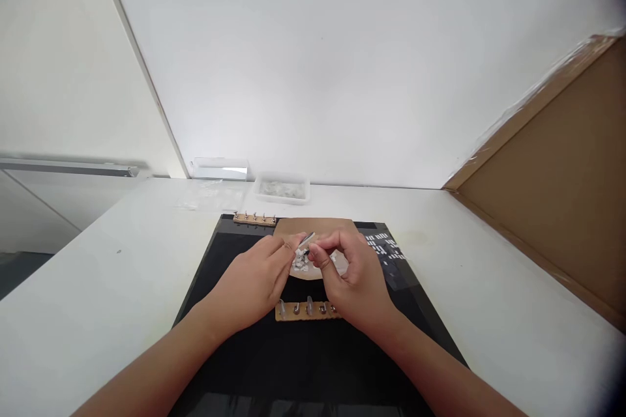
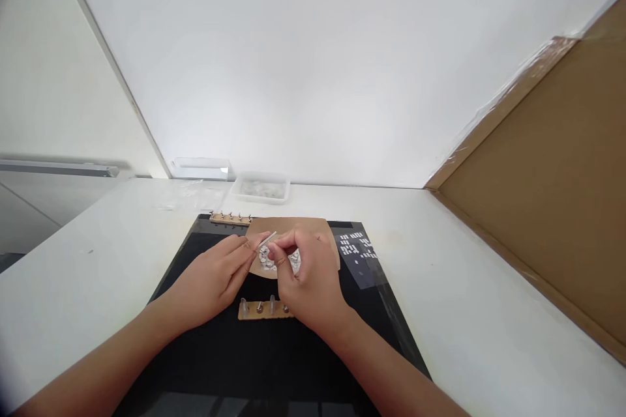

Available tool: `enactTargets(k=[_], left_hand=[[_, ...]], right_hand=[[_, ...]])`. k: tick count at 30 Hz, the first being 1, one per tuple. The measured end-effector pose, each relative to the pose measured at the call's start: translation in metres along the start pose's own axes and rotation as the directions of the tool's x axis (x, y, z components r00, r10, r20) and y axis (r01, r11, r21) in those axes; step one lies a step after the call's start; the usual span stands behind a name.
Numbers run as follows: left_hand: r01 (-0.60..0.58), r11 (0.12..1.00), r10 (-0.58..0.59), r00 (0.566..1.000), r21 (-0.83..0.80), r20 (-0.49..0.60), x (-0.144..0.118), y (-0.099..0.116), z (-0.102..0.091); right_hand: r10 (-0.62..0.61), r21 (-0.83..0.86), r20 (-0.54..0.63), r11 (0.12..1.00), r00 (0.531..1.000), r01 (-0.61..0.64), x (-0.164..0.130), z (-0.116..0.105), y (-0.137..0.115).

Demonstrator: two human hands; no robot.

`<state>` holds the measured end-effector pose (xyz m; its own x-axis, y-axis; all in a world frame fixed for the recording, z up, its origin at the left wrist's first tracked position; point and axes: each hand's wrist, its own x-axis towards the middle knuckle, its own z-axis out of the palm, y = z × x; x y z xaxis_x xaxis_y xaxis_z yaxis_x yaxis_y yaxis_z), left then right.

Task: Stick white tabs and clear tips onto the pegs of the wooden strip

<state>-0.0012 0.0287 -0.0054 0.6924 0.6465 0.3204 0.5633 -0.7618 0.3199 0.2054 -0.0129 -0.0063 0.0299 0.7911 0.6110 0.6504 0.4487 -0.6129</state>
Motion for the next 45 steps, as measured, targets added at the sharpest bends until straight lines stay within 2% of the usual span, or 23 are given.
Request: enactTargets(k=[4,8,13,15,17,19,22,25,28,32,41,45], left_hand=[[0.172,0.969,-0.173,0.985,0.176,-0.005,0.003,-0.009,0.002],[0.323,0.922,-0.312,0.946,0.214,-0.082,0.005,-0.015,-0.008],[0.348,0.903,-0.347,0.937,0.253,-0.050,0.002,-0.018,-0.020],[0.326,0.909,-0.329,0.944,0.259,-0.034,0.001,-0.017,-0.022],[0.292,0.927,-0.285,0.956,0.234,-0.065,0.000,-0.016,-0.022],[0.271,0.951,-0.251,0.958,0.151,-0.139,0.001,-0.013,-0.021],[0.216,0.966,-0.240,0.954,-0.145,-0.179,0.004,-0.007,-0.021],[0.189,0.843,-0.260,0.963,-0.504,-0.075,0.006,0.002,-0.022],[0.224,0.688,-0.290,0.957,-0.691,0.021,0.007,0.009,-0.020],[0.249,0.575,-0.314,0.947,-0.779,0.071,0.007,0.011,-0.015],[0.235,0.459,-0.302,0.948,-0.857,0.098,0.009,0.008,-0.010],[0.229,0.404,-0.315,0.944,-0.885,0.100,0.009,0.007,-0.009]], right_hand=[[-0.013,-0.046,-0.003,0.999,1.000,0.013,-0.001,-0.001,0.001],[-0.007,-0.057,-0.013,0.998,1.000,0.006,-0.001,-0.002,0.000],[-0.058,-0.062,-0.031,0.997,0.998,0.056,-0.002,-0.001,0.001],[-0.076,-0.062,-0.040,0.995,0.996,0.074,-0.001,-0.001,0.002],[-0.098,-0.066,-0.050,0.993,0.994,0.095,-0.001,-0.001,0.003],[-0.130,-0.073,-0.053,0.989,0.990,0.126,-0.001,-0.002,0.004],[-0.200,-0.089,-0.051,0.977,0.978,0.195,-0.001,-0.002,0.005],[-0.262,-0.123,-0.042,0.959,0.964,0.255,-0.001,-0.003,0.006],[-0.323,-0.176,-0.036,0.933,0.946,0.312,-0.001,-0.005,0.008],[-0.417,-0.246,-0.018,0.883,0.909,0.401,0.001,-0.010,0.008],[-0.532,-0.336,0.077,0.783,0.843,0.524,0.003,-0.019,-0.004],[-0.537,-0.356,0.087,0.770,0.839,0.529,0.002,-0.022,-0.003]])
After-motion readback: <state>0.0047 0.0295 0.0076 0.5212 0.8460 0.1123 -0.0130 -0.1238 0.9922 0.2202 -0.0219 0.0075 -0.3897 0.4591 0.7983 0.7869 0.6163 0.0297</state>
